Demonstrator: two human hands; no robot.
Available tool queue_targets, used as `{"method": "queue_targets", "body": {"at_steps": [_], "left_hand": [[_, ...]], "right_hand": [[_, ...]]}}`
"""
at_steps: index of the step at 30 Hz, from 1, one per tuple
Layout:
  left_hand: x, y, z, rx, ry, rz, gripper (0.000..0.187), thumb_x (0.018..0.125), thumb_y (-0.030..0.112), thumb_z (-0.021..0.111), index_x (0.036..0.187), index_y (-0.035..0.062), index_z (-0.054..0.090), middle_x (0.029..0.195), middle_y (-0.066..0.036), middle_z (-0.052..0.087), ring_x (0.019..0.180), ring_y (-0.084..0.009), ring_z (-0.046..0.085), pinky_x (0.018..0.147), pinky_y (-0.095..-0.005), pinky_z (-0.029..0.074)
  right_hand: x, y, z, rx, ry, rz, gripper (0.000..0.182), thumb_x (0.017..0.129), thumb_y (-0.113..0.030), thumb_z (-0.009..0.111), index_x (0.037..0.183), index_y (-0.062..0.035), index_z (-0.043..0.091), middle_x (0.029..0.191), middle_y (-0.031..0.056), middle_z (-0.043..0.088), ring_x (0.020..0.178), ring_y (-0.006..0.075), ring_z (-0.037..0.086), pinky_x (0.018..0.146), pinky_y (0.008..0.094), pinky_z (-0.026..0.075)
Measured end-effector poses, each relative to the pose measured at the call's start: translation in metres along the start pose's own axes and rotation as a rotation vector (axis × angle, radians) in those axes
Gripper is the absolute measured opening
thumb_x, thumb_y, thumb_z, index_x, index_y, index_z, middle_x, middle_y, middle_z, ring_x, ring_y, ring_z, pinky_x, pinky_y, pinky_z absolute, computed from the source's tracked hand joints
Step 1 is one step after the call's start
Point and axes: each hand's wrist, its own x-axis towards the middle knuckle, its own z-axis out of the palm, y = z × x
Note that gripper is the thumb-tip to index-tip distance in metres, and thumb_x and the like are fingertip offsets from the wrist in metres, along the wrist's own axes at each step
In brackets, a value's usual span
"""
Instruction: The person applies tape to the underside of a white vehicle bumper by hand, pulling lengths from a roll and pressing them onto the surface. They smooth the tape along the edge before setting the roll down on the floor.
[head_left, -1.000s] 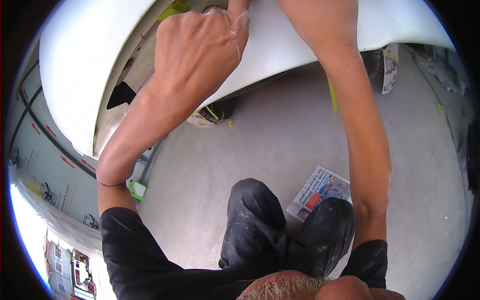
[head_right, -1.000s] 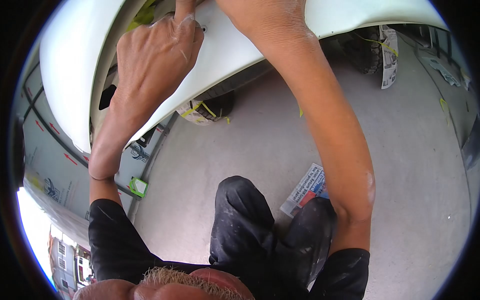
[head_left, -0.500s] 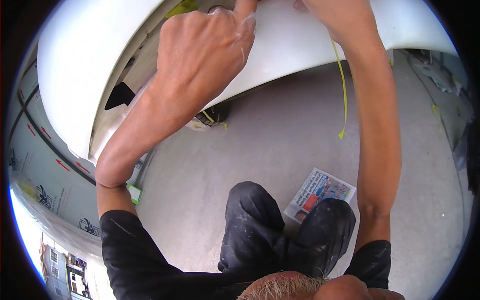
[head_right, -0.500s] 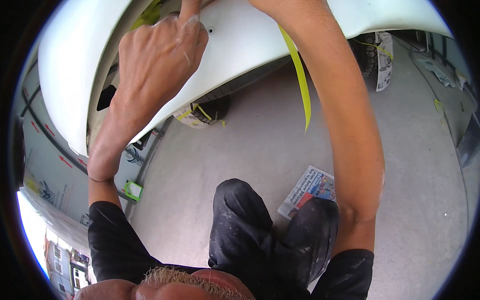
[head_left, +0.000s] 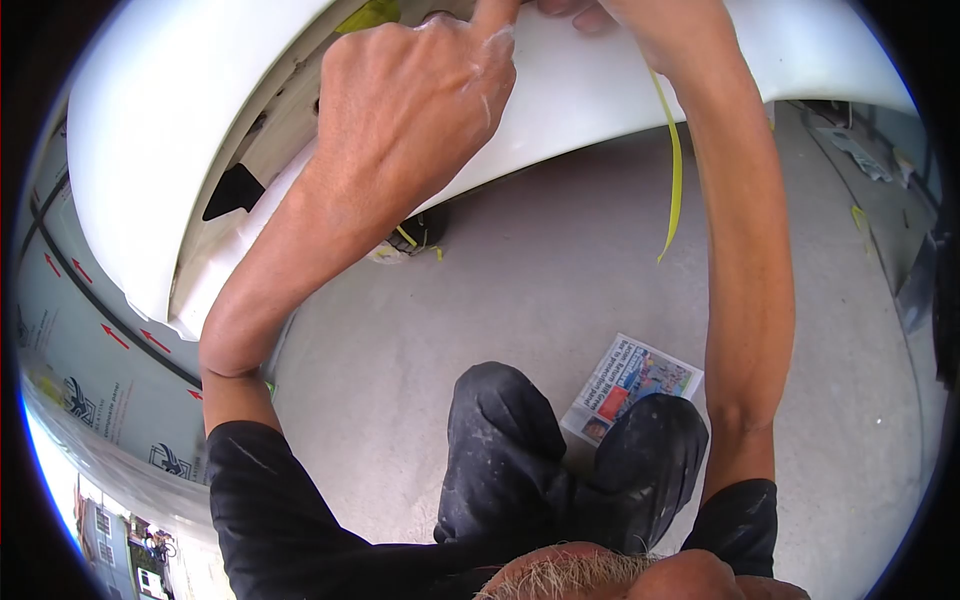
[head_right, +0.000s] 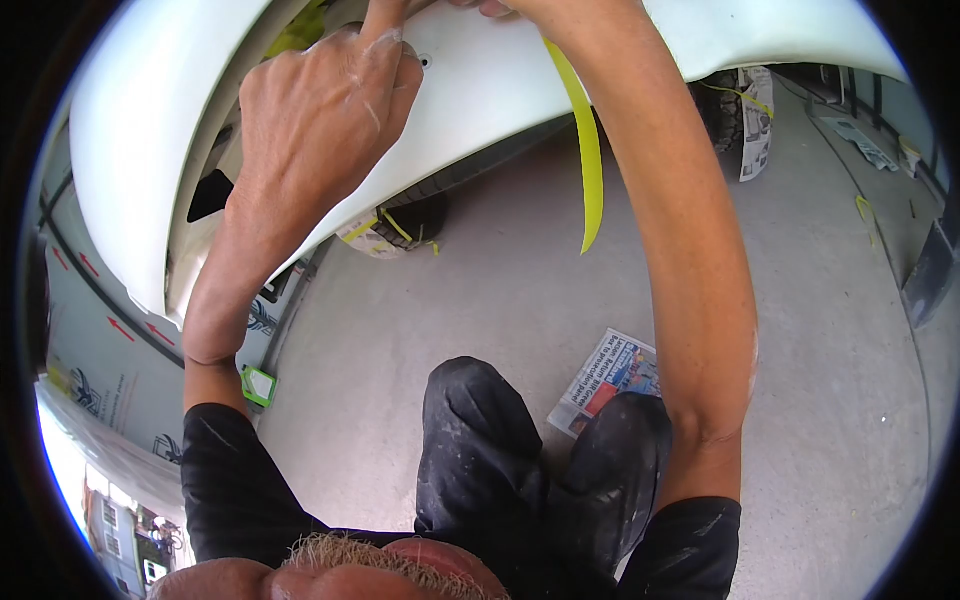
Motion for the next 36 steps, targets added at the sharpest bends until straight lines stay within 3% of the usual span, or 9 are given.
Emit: {"method": "queue_targets", "body": {"at_steps": [6, 12, 14, 18, 21, 23, 28, 33, 36], "left_hand": [[0.0, -0.002, 0.0, -0.101, 0.045, -0.023, 0.075, 0.091, 0.017, 0.058, 0.159, -0.0032, 0.032, 0.06, -0.01, 0.066, 0.044, -0.0251, 0.059, 0.047, -0.0395, 0.05], [-0.007, -0.002, 0.021, -0.612, 0.613, 0.155, 0.068, 0.086, 0.01, 0.069, 0.15, 0.0007, 0.049, 0.105, -0.014, 0.073, 0.071, -0.0203, 0.067, 0.055, -0.03, 0.053], [-0.011, -0.001, 0.025, -0.639, 0.596, 0.125, 0.065, 0.086, 0.01, 0.068, 0.147, -0.0021, 0.051, 0.11, -0.017, 0.071, 0.08, -0.0222, 0.067, 0.057, -0.0305, 0.054], [-0.017, 0.006, 0.018, -0.761, 0.49, -0.006, 0.062, 0.086, 0.009, 0.065, 0.145, -0.0047, 0.051, 0.111, -0.023, 0.068, 0.088, -0.0286, 0.068, 0.064, -0.0362, 0.055], [-0.01, 0.005, 0.035, -0.799, 0.579, 0.006, 0.06, 0.087, 0.01, 0.063, 0.144, -0.0052, 0.051, 0.111, -0.027, 0.067, 0.092, -0.0347, 0.067, 0.074, -0.0425, 0.056], [-0.012, 0.008, 0.027, -0.885, 0.438, -0.093, 0.06, 0.088, 0.01, 0.062, 0.144, -0.006, 0.051, 0.112, -0.028, 0.066, 0.095, -0.0376, 0.067, 0.08, -0.0457, 0.055], [0.0, 0.014, 0.042, -0.867, 0.563, 0.007, 0.058, 0.09, 0.01, 0.059, 0.144, -0.0075, 0.05, 0.115, -0.03, 0.066, 0.095, -0.0378, 0.067, 0.081, -0.0439, 0.055], [-0.002, 0.019, 0.016, -0.996, 0.418, -0.108, 0.058, 0.09, 0.009, 0.057, 0.145, -0.0088, 0.049, 0.115, -0.028, 0.067, 0.09, -0.0299, 0.065, 0.073, -0.0386, 0.054], [0.001, 0.016, 0.019, -1.202, 0.324, -0.196, 0.056, 0.091, 0.007, 0.056, 0.144, -0.0103, 0.049, 0.114, -0.026, 0.068, 0.088, -0.0243, 0.064, 0.068, -0.0347, 0.053]], "right_hand": [[0.0, -0.011, 0.008, -0.066, 0.065, 0.101, 0.016, 0.09, -0.005, 0.058, 0.083, 0.0054, 0.068, 0.066, 0.0121, 0.067, 0.051, 0.0146, 0.06, 0.041, 0.0275, 0.045], [0.005, -0.025, 0.012, -0.155, 0.077, 0.227, 0.019, 0.089, -0.005, 0.054, 0.091, 0.008, 0.068, 0.075, 0.0152, 0.071, 0.054, 0.0178, 0.065, 0.043, 0.0285, 0.049], [0.005, -0.029, 0.017, -0.195, 0.104, 0.267, 0.021, 0.089, -0.005, 0.054, 0.093, 0.0091, 0.068, 0.077, 0.0161, 0.072, 0.054, 0.0186, 0.066, 0.043, 0.0289, 0.05], [-0.003, -0.007, 0.005, -0.101, 0.009, 0.067, 0.023, 0.088, -0.004, 0.053, 0.095, 0.0101, 0.069, 0.08, 0.0162, 0.073, 0.054, 0.0191, 0.066, 0.043, 0.0302, 0.05], [-0.001, -0.02, 0.01, -0.202, 0.052, 0.129, 0.024, 0.087, -0.003, 0.052, 0.095, 0.0105, 0.07, 0.078, 0.017, 0.073, 0.054, 0.0202, 0.067, 0.044, 0.032, 0.052], [-0.002, -0.024, 0.008, -0.287, 0.078, 0.138, 0.024, 0.086, -0.003, 0.052, 0.094, 0.011, 0.071, 0.076, 0.0183, 0.072, 0.055, 0.0216, 0.068, 0.045, 0.0332, 0.053], [-0.002, -0.022, 0.005, -0.448, 0.125, 0.081, 0.024, 0.086, -0.006, 0.056, 0.091, 0.0121, 0.071, 0.072, 0.0204, 0.071, 0.057, 0.025, 0.07, 0.048, 0.0343, 0.055], [0.004, -0.04, 0.015, -0.486, 0.163, 0.262, 0.025, 0.087, -0.009, 0.06, 0.093, 0.0118, 0.072, 0.074, 0.02, 0.072, 0.057, 0.0242, 0.069, 0.049, 0.0341, 0.054], [0.013, -0.009, 0.005, -0.36, 0.103, 0.18, 0.026, 0.089, -0.01, 0.06, 0.094, 0.0122, 0.071, 0.075, 0.0196, 0.072, 0.057, 0.0226, 0.068, 0.05, 0.0337, 0.054]]}}
